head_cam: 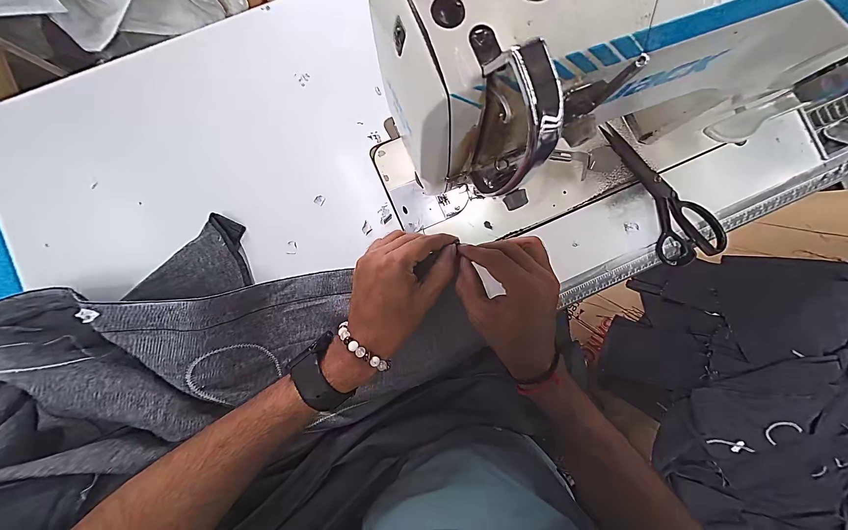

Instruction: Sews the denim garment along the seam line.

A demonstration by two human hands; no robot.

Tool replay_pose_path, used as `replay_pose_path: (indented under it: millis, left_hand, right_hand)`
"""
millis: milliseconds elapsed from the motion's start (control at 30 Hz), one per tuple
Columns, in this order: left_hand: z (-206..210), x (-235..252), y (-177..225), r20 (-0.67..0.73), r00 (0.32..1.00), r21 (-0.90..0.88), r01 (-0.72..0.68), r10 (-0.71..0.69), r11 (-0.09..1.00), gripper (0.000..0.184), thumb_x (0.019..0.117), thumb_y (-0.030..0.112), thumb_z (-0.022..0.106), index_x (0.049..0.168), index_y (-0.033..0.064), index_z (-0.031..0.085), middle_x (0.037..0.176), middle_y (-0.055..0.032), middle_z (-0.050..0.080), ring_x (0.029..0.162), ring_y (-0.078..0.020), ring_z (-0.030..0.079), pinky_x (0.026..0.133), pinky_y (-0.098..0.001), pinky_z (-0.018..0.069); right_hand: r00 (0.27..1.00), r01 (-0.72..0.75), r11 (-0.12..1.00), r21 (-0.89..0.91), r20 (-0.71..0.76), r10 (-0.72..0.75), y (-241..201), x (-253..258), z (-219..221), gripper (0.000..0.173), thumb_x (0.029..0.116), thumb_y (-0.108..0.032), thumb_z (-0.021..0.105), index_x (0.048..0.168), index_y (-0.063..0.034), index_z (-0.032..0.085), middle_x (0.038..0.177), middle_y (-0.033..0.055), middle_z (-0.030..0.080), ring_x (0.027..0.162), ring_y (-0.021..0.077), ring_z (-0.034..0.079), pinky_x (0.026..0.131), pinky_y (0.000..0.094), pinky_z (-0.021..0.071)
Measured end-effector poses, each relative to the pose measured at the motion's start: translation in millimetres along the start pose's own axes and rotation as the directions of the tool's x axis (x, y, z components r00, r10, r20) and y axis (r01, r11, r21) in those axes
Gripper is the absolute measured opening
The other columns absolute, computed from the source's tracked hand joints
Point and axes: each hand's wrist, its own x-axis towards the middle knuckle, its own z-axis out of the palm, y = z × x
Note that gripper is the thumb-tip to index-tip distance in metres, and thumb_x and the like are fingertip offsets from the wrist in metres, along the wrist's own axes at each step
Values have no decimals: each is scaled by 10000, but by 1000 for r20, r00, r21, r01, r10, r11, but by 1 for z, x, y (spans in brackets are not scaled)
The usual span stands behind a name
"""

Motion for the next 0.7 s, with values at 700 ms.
replay_pose_path:
  millis: [700]
  left_hand:
    - [-12, 3, 10, 71, 991, 32, 109, -111, 994, 187, 978, 264, 675, 1076, 183, 813, 881, 30, 774, 731, -46, 694, 651, -276, 554]
  right_hand:
    - [990, 3, 986, -168, -139, -27, -4, 5, 15, 58, 887, -191, 760, 907, -142, 784, 816, -22, 721, 751, 114, 648, 648, 279, 515]
